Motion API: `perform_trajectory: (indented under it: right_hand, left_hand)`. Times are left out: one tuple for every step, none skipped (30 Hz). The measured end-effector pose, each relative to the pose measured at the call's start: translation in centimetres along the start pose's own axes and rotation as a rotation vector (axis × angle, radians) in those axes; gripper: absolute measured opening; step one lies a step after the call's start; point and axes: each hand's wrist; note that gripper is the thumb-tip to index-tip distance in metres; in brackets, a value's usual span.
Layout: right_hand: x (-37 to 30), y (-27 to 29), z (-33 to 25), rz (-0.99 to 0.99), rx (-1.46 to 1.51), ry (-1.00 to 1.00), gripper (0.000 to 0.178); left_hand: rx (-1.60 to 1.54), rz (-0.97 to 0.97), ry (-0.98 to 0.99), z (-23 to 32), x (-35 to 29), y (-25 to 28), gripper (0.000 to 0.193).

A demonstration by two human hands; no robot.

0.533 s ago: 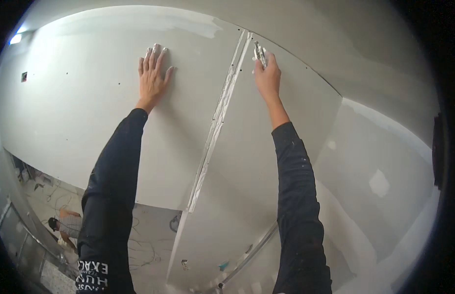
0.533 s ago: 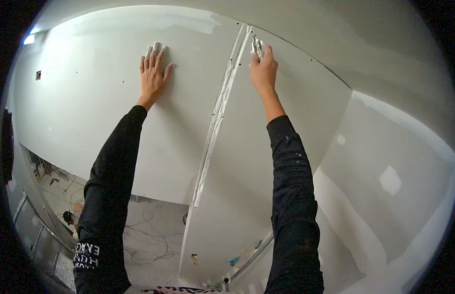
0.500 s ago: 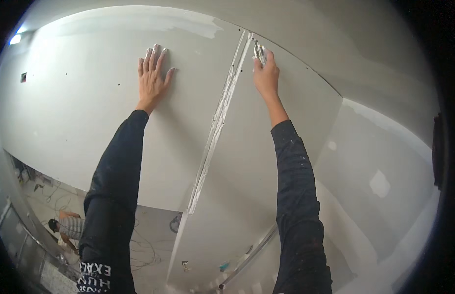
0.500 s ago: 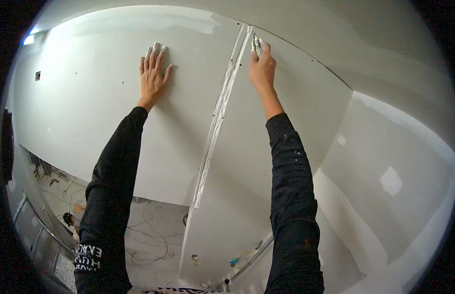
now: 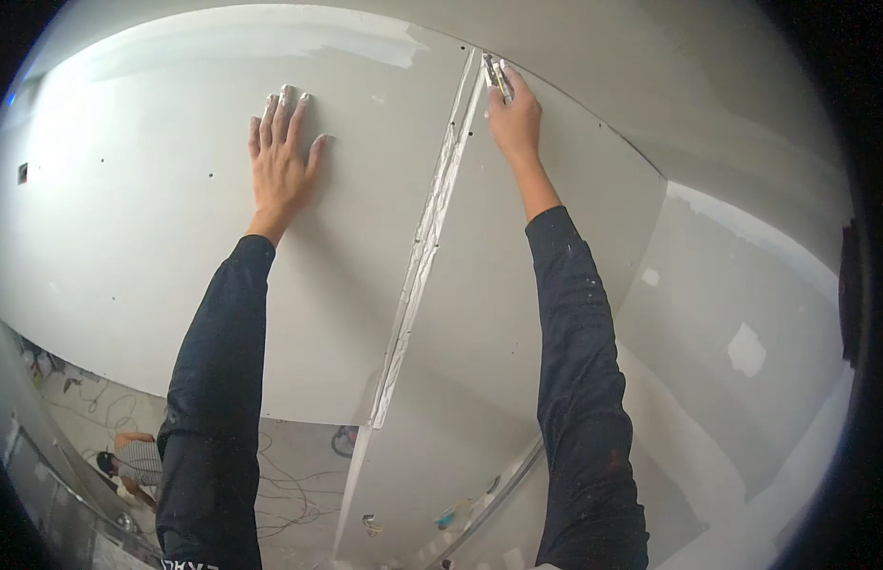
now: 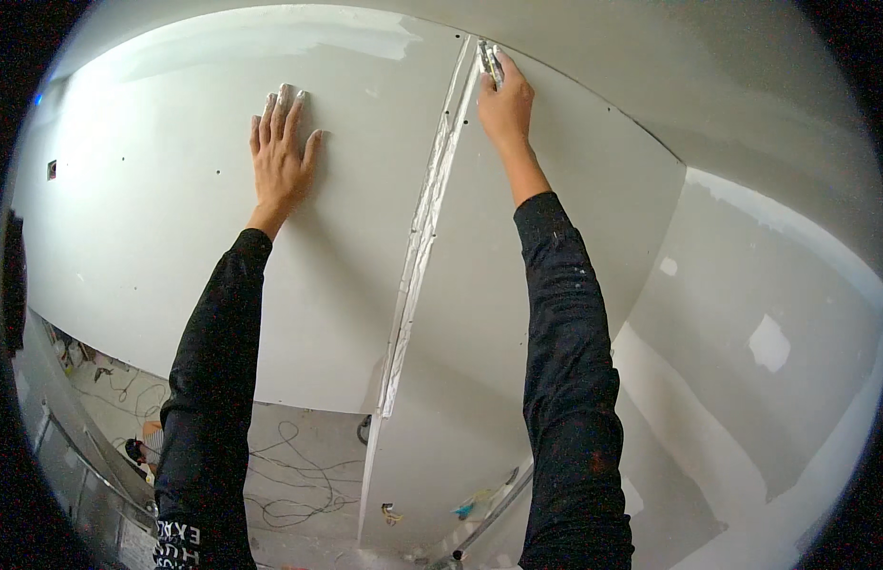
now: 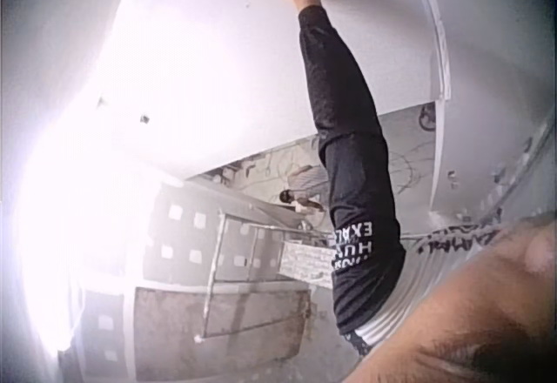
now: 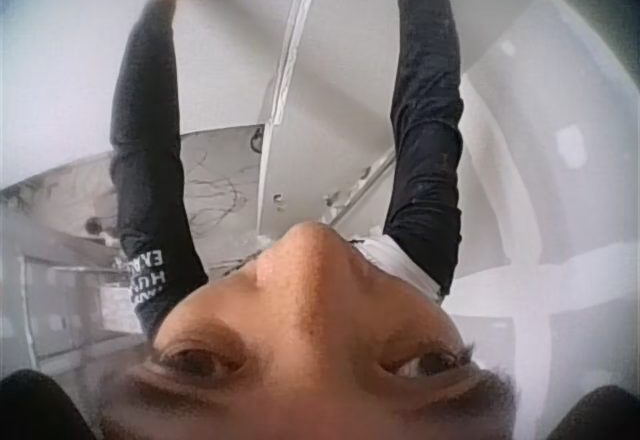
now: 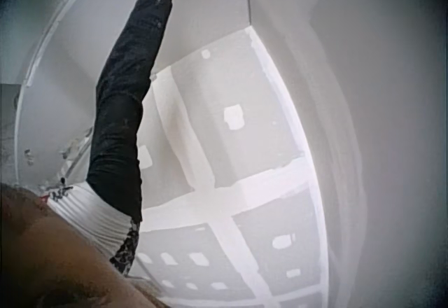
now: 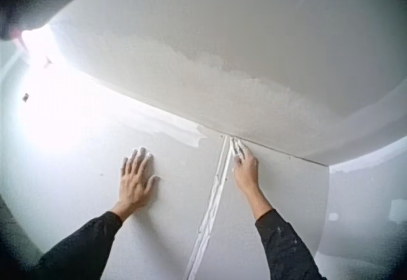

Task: The person finishes a drywall ceiling joint by cutting away excess material with a utility knife and smoothing the surface by hand.

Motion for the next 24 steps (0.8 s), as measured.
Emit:
perform_trajectory:
  right_hand:
    - [0.1, -0.4, -0.1, -0.002, 0.001, -0.004, 0.042]
    - [0.3, -0.8, -0.3, -0.006, 0.002, -0.031, 0.041]
    - [0.4, -1.0, -0.4, -0.011, 0.002, -0.058, 0.041]
    - [0.4, -1.1, -0.5, -0.013, 0.0, -0.059, 0.041]
    - [0.4, -1.2, -0.5, -0.012, -0.004, -0.071, 0.041]
    - [0.4, -1.2, -0.6, -0.012, -0.008, -0.083, 0.042]
    - [0.3, -1.4, -1.1, -0.017, -0.006, -0.082, 0.042]
    - [0.0, -1.5, -1.7, -0.008, -0.055, -0.069, 0.042]
    - [-0.1, -1.7, -2.2, 0.0, -0.103, -0.056, 0.043]
    - [0.1, -1.7, -2.3, -0.003, -0.106, -0.054, 0.043]
    - [0.3, -1.8, -2.4, 0.003, -0.118, -0.034, 0.044]
    - [0.5, -1.9, -2.5, 0.009, -0.128, -0.015, 0.044]
    - [0.6, -2.0, -2.5, 0.006, -0.129, -0.015, 0.044]
    - [0.7, -2.3, -2.6, 0.023, -0.145, -0.02, 0.044]
    - [0.7, -2.4, -2.7, 0.039, -0.16, -0.025, 0.044]
    - [0.6, -2.4, -2.7, 0.034, -0.162, -0.027, 0.044]
    - [0.7, -2.3, -2.8, 0.028, -0.189, -0.021, 0.043]
    - [0.7, -2.1, -2.8, 0.02, -0.217, -0.015, 0.043]
    - [0.7, -2.1, -2.9, 0.015, -0.216, -0.018, 0.043]
    - [0.8, -2.1, -2.9, 0.014, -0.236, -0.016, 0.044]
    - [0.9, -2.1, -2.9, 0.012, -0.256, -0.013, 0.044]
    - [1.1, -1.8, -2.6, 0.008, -0.259, -0.015, 0.044]
    - [1.4, -1.5, -2.3, -0.015, -0.259, -0.003, 0.044]
    - [1.8, -1.2, -2.1, -0.038, -0.258, 0.008, 0.044]
  left_hand:
    - [0.007, 0.001, -0.004, -0.2, -0.1, 0.0, 0.061]
    - [0.007, -0.003, -0.004, -0.3, -0.2, 0.0, 0.061]
    - [0.008, 0.001, -0.005, -0.4, -0.2, -0.1, 0.061]
    - [0.008, 0.005, -0.004, -0.4, -0.3, 0.0, 0.061]
    - [0.005, 0.005, -0.001, -0.4, -0.3, 0.0, 0.061]
    - [0.001, 0.004, -0.003, -0.3, -0.3, 0.0, 0.061]
    - [0.001, 0.003, -0.004, -0.4, -0.4, 0.1, 0.061]
    - [0.005, 0.001, 0.0, -0.5, -0.4, 0.2, 0.061]
    - [0.003, 0.003, -0.002, -0.7, -0.4, 0.2, 0.061]
    - [-0.006, 0.008, -0.005, -0.6, -0.3, 0.2, 0.061]
    - [-0.007, 0.008, -0.002, -0.6, -0.2, 0.2, 0.061]
    - [-0.015, 0.019, -0.006, -0.6, -0.2, 0.2, 0.061]
    - [-0.022, 0.031, -0.011, -0.7, -0.2, 0.1, 0.06]
    - [-0.023, 0.029, -0.008, -0.7, -0.3, 0.0, 0.06]
    - [-0.023, 0.031, -0.013, -0.7, -0.4, -0.1, 0.06]
    - [-0.025, 0.032, -0.018, -0.6, -0.5, -0.2, 0.06]
    - [-0.026, 0.027, -0.014, -0.5, -0.5, -0.3, 0.06]
    - [-0.028, 0.03, -0.012, -0.4, -0.5, -0.4, 0.06]
    - [-0.026, 0.032, -0.012, -0.6, -0.5, -0.4, 0.06]
    - [-0.025, 0.026, -0.01, -0.8, -0.5, -0.4, 0.06]
    - [-0.008, 0.029, -0.017, -0.9, -0.6, -0.5, 0.06]
    - [0.004, 0.036, -0.023, -0.9, -0.5, -0.6, 0.06]
    - [0.002, 0.032, -0.021, -1.0, -0.5, -0.8, 0.06]
    - [0.01, 0.043, -0.026, -1.0, -0.5, -1.0, 0.06]
Point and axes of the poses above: each hand's wrist, its own x-axis towards the middle knuckle, its own y-axis out of the back of the hand, z = x × y, and after that the axes turned 4 degrees about -y, right-handed
